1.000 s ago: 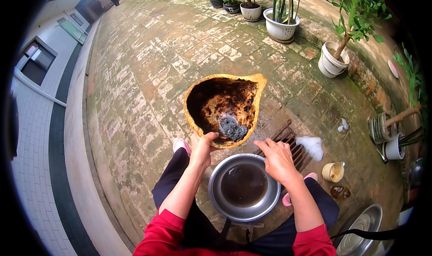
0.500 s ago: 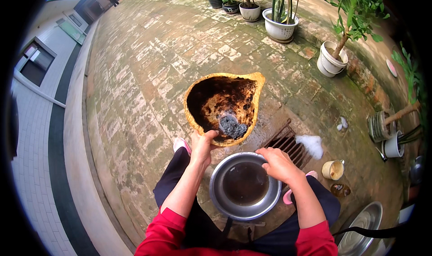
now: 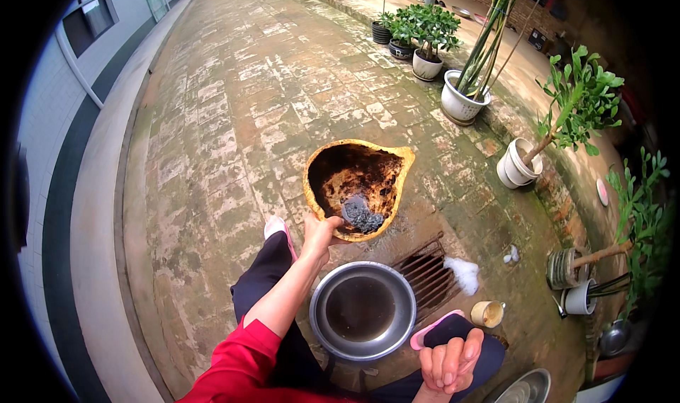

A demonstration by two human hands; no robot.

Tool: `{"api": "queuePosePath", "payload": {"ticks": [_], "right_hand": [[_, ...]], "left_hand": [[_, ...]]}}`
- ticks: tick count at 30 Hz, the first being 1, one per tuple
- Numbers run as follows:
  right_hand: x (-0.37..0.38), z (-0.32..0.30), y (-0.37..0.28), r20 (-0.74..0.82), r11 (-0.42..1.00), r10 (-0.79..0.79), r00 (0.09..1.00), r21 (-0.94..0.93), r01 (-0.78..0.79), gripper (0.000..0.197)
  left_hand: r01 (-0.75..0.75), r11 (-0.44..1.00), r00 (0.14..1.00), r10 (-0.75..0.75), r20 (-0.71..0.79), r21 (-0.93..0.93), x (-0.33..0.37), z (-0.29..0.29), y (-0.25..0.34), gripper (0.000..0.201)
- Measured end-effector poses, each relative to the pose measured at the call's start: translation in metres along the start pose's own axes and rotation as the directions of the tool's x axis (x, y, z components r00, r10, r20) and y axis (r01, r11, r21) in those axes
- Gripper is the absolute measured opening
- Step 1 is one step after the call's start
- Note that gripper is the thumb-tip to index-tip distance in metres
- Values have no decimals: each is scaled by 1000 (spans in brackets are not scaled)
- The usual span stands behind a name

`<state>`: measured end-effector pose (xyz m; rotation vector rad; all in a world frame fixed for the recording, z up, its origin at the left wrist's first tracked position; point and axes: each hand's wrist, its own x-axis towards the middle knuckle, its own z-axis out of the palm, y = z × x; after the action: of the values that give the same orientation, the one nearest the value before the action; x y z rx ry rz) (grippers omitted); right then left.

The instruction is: The person scrubs the interior of a large gourd using a steel wool pad while it sits in a basin of water. They use a cup to pour water into the gourd and pour the dirty water out into the basin.

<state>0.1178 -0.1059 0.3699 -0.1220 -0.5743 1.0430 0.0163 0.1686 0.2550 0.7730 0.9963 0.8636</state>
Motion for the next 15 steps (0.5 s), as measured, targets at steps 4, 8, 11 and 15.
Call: {"api": "queuePosePath", "payload": {"ticks": [4, 8, 11, 15], "right_hand": [[-21, 19, -1, -12, 986, -93, 996, 138, 93, 63], [-12, 41, 1, 225, 982, -8, 974, 184, -34, 35], [-11, 48, -11, 261, 996, -28, 965, 93, 4, 45], [-9, 68, -19, 207, 991, -130, 970, -3, 134, 26]], "left_hand": [[-12, 999, 999, 10, -33, -51, -3, -7, 8, 34], [-10, 998, 999, 7, -49, -54, 0, -18, 11, 36], [-10, 997, 998, 5, -63, -75, 3, -21, 7, 35], [-4, 995, 998, -2, -56, -99, 2, -17, 10, 31]]}}
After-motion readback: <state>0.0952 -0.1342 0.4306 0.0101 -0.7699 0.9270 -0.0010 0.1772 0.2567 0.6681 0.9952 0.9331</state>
